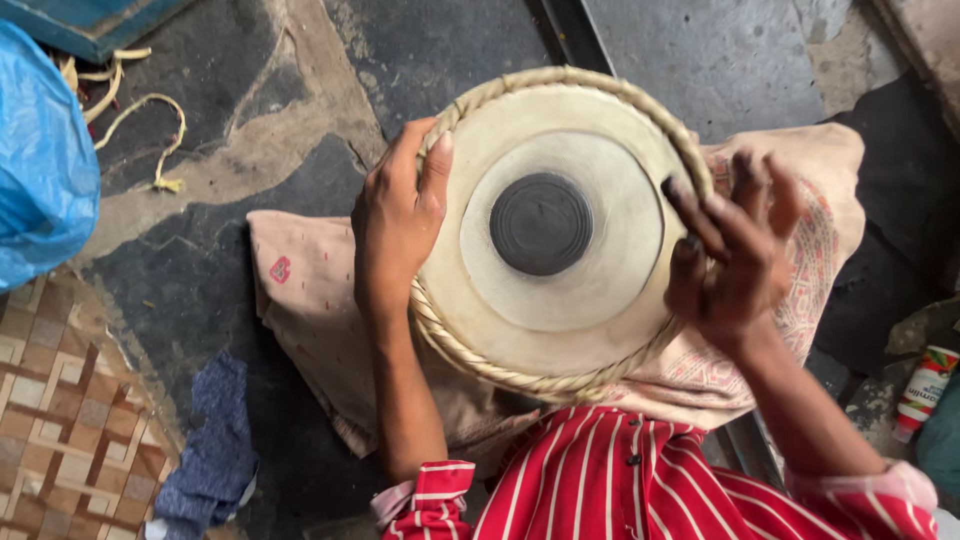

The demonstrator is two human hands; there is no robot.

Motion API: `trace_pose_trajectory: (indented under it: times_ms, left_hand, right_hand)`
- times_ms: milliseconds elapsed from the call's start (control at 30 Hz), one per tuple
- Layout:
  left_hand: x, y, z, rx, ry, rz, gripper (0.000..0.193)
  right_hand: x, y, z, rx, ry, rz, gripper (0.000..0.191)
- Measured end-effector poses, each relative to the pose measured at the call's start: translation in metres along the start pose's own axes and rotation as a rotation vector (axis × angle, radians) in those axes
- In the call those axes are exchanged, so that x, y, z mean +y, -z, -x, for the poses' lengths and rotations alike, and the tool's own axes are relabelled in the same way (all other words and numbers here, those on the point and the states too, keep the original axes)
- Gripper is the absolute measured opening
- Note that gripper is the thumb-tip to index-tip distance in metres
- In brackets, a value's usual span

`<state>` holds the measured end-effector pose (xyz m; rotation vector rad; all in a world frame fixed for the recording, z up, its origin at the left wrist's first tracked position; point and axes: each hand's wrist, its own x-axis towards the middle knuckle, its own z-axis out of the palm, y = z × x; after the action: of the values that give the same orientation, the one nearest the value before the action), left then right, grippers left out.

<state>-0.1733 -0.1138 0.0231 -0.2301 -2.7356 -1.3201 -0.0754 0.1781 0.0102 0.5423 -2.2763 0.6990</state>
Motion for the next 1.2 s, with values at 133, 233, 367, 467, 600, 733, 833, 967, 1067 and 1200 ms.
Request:
trace_pose_trajectory:
  times_ms: [133, 233, 367, 467, 600, 733, 833, 967, 1067, 1200]
  left_hand:
    - [0.008, -0.003, 0.027, 0.092, 0.171, -0.008, 0.036]
    - [0.013, -0.004, 0.039, 0.155, 0.174, 0.020, 0.035]
    - [0.013, -0.003, 0.040, 0.150, 0.197, 0.074, 0.036]
    - [0.010, -0.001, 0.037, 0.140, 0.169, 0.069, 0.039]
    - [0.006, 0.001, 0.034, 0.139, 0.109, 0.015, 0.042]
    - [0.002, 0.003, 0.025, 0.094, 0.082, 0.015, 0.045]
    - [-0.001, 0.005, 0.015, 0.053, 0.056, 0.018, 0.046]
    - [-0.005, 0.005, 0.007, 0.024, 0.014, 0.024, 0.046]
    - [-0.006, 0.006, 0.006, 0.021, 0.001, 0.024, 0.047]
    - [-0.008, 0.008, 0.006, 0.008, -0.022, 0.017, 0.047]
  right_hand:
    - [0.017, 0.001, -0.019, -0.049, 0.125, 0.096, 0.027]
    - [0.024, 0.000, -0.024, -0.078, 0.139, 0.136, 0.032]
    - [0.027, -0.006, -0.020, -0.037, 0.087, 0.102, 0.036]
    - [0.028, -0.010, -0.013, 0.031, -0.090, -0.076, 0.040]
    - [0.025, -0.007, 0.000, 0.057, -0.306, -0.290, 0.043]
    - [0.018, -0.002, 0.012, 0.038, -0.252, -0.152, 0.042]
    - [0.010, -0.001, 0.019, 0.087, -0.211, -0.122, 0.041]
    - [-0.001, -0.004, 0.028, 0.144, -0.187, -0.113, 0.039]
    - [-0.003, -0.007, 0.031, 0.158, -0.197, -0.165, 0.035]
    - [-0.003, -0.008, 0.033, 0.138, -0.218, -0.187, 0.038]
